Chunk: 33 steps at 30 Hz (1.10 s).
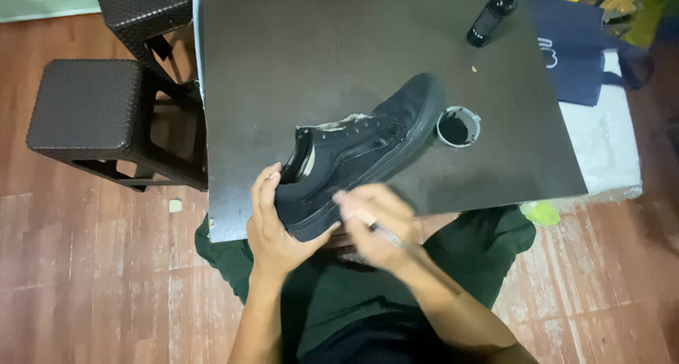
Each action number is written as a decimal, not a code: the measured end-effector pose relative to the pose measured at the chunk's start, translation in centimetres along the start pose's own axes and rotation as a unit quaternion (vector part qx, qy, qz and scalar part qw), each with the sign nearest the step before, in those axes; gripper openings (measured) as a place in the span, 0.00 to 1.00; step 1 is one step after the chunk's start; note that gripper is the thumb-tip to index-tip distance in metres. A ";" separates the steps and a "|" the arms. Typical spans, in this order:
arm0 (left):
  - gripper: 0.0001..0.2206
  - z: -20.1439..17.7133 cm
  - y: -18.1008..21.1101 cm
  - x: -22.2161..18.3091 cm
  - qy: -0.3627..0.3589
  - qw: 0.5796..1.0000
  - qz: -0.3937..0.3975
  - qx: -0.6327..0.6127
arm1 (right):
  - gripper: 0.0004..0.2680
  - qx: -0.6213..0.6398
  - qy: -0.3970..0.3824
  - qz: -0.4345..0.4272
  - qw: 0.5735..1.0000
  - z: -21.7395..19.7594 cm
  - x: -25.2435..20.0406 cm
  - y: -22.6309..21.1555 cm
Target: The person applies a black liquid to the edge of a shoe's upper using a small brush, turning the shoe to reach different sides.
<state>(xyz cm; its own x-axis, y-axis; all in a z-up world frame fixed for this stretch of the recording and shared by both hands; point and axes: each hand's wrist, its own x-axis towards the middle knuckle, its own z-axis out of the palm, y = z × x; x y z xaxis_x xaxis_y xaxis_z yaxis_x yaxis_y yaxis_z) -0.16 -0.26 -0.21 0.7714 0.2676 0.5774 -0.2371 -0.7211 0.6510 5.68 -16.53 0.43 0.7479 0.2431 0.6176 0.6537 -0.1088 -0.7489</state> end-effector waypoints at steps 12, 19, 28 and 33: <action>0.44 0.2 -0.2 0.0 -0.004 1.000 -0.016 -0.011 | 0.07 0.031 -0.011 0.012 0.999 0.2 0.9 -0.8; 0.44 -0.1 0.3 0.4 -0.004 1.000 -0.007 -0.017 | 0.06 -0.066 0.117 -0.032 0.990 -3.3 3.2 1.4; 0.43 0.4 -0.5 -0.2 0.004 1.000 -0.004 -0.001 | 0.05 0.060 -0.037 -0.023 0.997 0.1 1.3 -1.6; 0.44 0.2 0.2 0.1 -0.001 1.000 -0.005 -0.029 | 0.06 -0.048 0.058 -0.044 0.996 -2.4 1.5 2.7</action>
<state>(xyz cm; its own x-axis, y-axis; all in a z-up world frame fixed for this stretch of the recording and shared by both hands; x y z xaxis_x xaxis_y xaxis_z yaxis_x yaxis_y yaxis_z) -0.02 -0.53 -0.13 0.7754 0.2730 0.5694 -0.2632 -0.6799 0.6844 8.85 -18.81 -0.10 0.6921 0.1431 0.7075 0.7210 -0.1847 -0.6679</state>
